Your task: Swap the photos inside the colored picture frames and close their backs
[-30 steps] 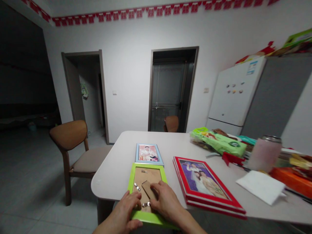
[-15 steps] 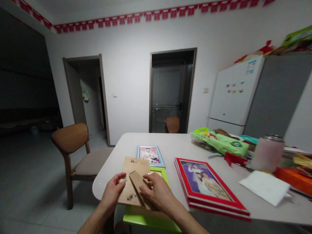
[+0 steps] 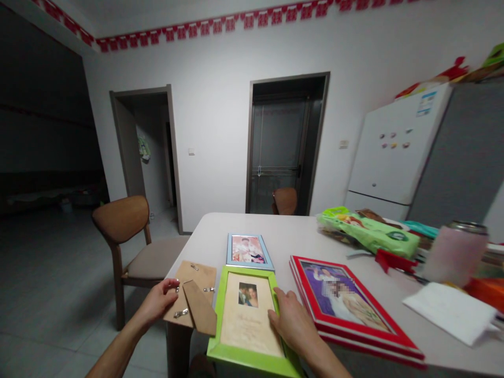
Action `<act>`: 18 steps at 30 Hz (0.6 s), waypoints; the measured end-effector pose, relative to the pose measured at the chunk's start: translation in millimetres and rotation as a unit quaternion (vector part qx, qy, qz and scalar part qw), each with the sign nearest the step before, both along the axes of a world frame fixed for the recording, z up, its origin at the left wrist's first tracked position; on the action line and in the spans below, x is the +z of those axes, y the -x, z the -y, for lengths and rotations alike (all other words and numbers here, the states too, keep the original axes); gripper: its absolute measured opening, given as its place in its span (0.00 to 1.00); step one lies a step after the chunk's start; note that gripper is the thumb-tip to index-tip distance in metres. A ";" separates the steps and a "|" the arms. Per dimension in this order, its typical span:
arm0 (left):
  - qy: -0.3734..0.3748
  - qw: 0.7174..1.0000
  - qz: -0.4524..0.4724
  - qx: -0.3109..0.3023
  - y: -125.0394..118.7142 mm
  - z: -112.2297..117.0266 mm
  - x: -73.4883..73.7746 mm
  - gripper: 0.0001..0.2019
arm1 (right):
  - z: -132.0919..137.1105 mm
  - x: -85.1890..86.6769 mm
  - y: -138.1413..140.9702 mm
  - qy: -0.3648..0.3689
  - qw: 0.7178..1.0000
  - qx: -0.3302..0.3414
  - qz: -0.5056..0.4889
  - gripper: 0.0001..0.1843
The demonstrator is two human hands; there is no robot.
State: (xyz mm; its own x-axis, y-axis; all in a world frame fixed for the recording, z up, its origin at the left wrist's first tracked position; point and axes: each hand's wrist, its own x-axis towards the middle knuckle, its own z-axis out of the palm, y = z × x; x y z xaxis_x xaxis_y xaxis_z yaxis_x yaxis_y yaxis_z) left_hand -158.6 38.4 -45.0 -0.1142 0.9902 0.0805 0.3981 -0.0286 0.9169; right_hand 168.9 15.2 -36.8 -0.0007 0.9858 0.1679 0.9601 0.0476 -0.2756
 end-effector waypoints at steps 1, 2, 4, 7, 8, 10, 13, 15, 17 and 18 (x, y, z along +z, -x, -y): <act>-0.007 0.999 -0.032 0.002 0.1 -1.5 -0.3 0.12 | -0.2 -0.8 0.3 0.005 1.000 0.000 0.000 0.27; -0.014 0.998 -0.064 0.006 0.2 -2.4 -0.3 0.13 | -0.6 -1.4 0.4 0.010 1.000 0.001 -0.001 0.27; -0.027 0.992 -0.122 0.015 0.4 -2.4 0.2 0.16 | -1.7 -2.7 -0.5 0.015 1.000 0.004 -0.005 0.28; -0.046 0.981 -0.185 0.025 -2.1 1.6 2.7 0.17 | -4.5 -4.1 -3.9 0.010 1.000 -0.004 -0.015 0.29; -0.054 0.978 -0.198 0.028 -5.0 3.9 4.3 0.17 | -5.5 -3.9 -5.0 0.002 1.000 -0.008 -0.026 0.29; -0.071 0.974 -0.214 0.031 -16.3 10.4 8.7 0.17 | -6.6 -1.2 -6.5 -0.014 0.997 -0.019 -0.079 0.29; -0.112 0.971 -0.212 0.000 -50.2 26.2 17.1 0.17 | -3.9 9.8 -4.5 0.027 0.955 -0.048 -0.292 0.33; -0.162 0.969 -0.176 -0.060 -82.3 40.2 22.5 0.17 | 1.7 20.7 -0.4 0.082 0.875 -0.061 -0.473 0.37; -0.185 0.965 -0.133 -0.130 -116.3 54.2 27.4 0.19 | 8.7 31.9 4.8 0.103 0.793 -0.050 -0.598 0.39; -0.190 0.960 -0.120 -0.165 -132.2 60.2 29.7 0.22 | 12.1 36.7 7.3 0.103 0.766 -0.036 -0.634 0.40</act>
State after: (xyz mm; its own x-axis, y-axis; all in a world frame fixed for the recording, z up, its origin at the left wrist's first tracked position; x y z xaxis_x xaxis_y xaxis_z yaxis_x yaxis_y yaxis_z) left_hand -26.4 -21.8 -15.3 0.2687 0.8630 0.4278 0.5086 -0.5043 0.6979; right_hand 161.6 3.1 0.0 0.0896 0.9814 -0.1698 -0.0872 -0.1621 -0.9829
